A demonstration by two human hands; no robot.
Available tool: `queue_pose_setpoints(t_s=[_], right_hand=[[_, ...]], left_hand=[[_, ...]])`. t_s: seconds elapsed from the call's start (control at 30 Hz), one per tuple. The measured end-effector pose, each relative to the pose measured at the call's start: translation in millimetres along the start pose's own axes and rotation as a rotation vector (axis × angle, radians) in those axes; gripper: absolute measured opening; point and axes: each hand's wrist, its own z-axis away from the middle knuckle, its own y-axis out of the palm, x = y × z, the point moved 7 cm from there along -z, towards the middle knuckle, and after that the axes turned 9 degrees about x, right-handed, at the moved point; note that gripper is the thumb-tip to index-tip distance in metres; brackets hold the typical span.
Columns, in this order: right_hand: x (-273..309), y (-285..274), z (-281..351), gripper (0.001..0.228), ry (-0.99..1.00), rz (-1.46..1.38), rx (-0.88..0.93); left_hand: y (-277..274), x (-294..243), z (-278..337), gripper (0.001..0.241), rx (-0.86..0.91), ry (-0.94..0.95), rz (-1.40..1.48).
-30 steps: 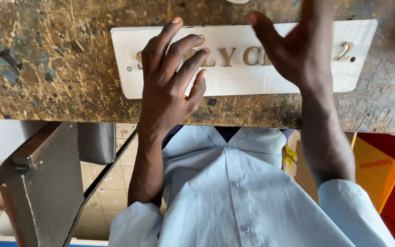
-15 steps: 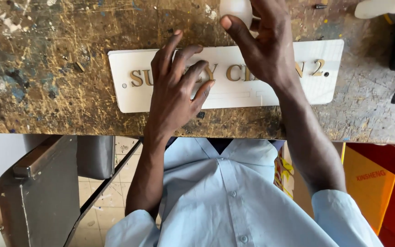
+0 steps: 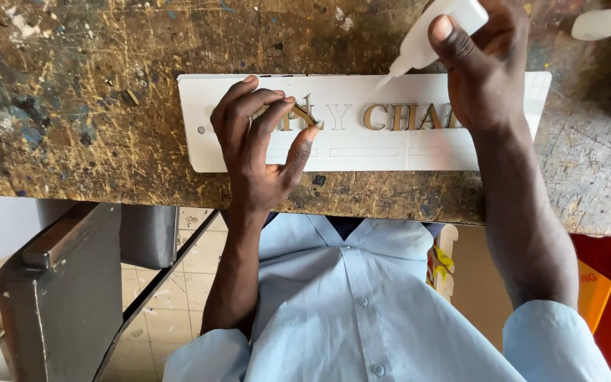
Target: Applying individual gold-colored letters to a white board using glue to assemble a sign.
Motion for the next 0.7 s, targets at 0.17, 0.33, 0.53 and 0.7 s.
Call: queue_pose_setpoints(t_s=[0.17,0.33,0.53,0.7], right_hand=[[14.4,17.8,5.3,0.045,-0.084,0.349,-0.006],[26.9,38.9,5.3,0.051,-0.176,0.42,0.053],[22.6,41.0,8.5,0.051,-0.161,0.45,0.06],[20.8,39.5,9.7,0.052,-0.163,0.466,0.063]], left_hand=[[2.7,-1.7,3.9,0.034,-0.053,0.029,-0.075],[3.2,-2.9,5.0,0.035,-0.063,0.056,-0.114],[5.4,1.6,3.8,0.035,-0.007,0.03,-0.095],[6.8,3.6,2.6,0.033,-0.004,0.021,-0.08]])
